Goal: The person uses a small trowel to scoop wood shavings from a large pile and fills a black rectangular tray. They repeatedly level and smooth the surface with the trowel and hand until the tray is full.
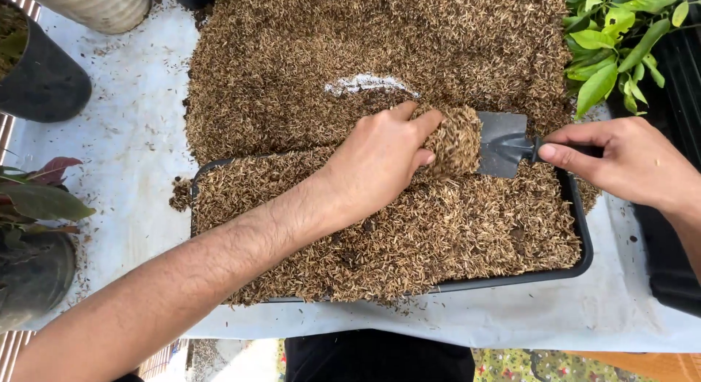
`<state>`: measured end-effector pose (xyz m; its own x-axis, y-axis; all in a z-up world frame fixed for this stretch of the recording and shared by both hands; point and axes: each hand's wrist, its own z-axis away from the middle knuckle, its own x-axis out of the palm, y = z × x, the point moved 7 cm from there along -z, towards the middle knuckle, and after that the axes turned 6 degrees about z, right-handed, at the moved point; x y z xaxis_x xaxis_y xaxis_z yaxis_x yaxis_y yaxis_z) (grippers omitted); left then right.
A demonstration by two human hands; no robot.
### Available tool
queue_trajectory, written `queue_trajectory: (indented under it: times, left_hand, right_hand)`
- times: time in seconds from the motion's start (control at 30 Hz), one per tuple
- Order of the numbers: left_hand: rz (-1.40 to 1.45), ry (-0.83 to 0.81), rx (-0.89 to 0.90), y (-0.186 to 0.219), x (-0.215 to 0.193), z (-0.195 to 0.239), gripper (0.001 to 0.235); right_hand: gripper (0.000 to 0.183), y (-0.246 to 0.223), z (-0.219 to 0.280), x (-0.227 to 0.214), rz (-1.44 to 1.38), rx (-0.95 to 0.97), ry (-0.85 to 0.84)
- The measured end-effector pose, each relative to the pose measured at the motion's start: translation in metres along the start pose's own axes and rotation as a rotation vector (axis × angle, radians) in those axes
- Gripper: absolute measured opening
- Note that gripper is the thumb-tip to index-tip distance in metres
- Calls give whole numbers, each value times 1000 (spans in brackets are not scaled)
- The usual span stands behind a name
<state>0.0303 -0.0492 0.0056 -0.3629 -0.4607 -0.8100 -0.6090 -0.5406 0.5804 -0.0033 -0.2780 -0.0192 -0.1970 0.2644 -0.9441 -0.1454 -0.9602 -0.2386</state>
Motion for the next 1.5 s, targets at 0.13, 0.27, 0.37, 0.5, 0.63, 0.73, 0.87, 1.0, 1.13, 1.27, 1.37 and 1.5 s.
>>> queue_trajectory:
  times: [0.13,0.27,0.37,0.5,0.63,0.73,0.87,1.0,1.13,1.27,1.37,1.5]
  left_hand:
    - [7,-85,7,9,14,14,42]
    - [-9,-100,113,23,21,28,51]
    - [16,-113,141,30,24,37,52]
    - [60,-111,193,41,23,46,38]
    - [76,-141,209,44,31,53,27]
    - [75,-171,220,46,37,58,29]
    - [-36,-184,287,51,49,65,62]
    - [-123,-137,332,53,49,62,46]
    - [-169,-152,332,45,50,52,47]
    - [-182,-155,310,40,49,45,51]
    - [-197,-164,304,38,49,43,55]
    - [-169,-174,289,37,46,42,49]
  right_hand:
    - [30,16,8,10,63,41,-18]
    - [29,28,15,14,44,51,-21]
    - [29,27,21,11,41,82,-28]
    - [26,29,27,8,22,38,-20]
    - [29,34,31,9,2,-7,2]
    - [29,36,35,8,-8,14,10]
    - [30,29,39,0,-29,-134,117]
    - [27,23,40,-10,-71,-162,182]
    - [29,23,33,-12,-2,-129,227]
    - [31,23,25,-14,67,-164,284]
    - [32,18,21,-18,106,-165,304]
    - [35,11,20,-25,108,-250,400]
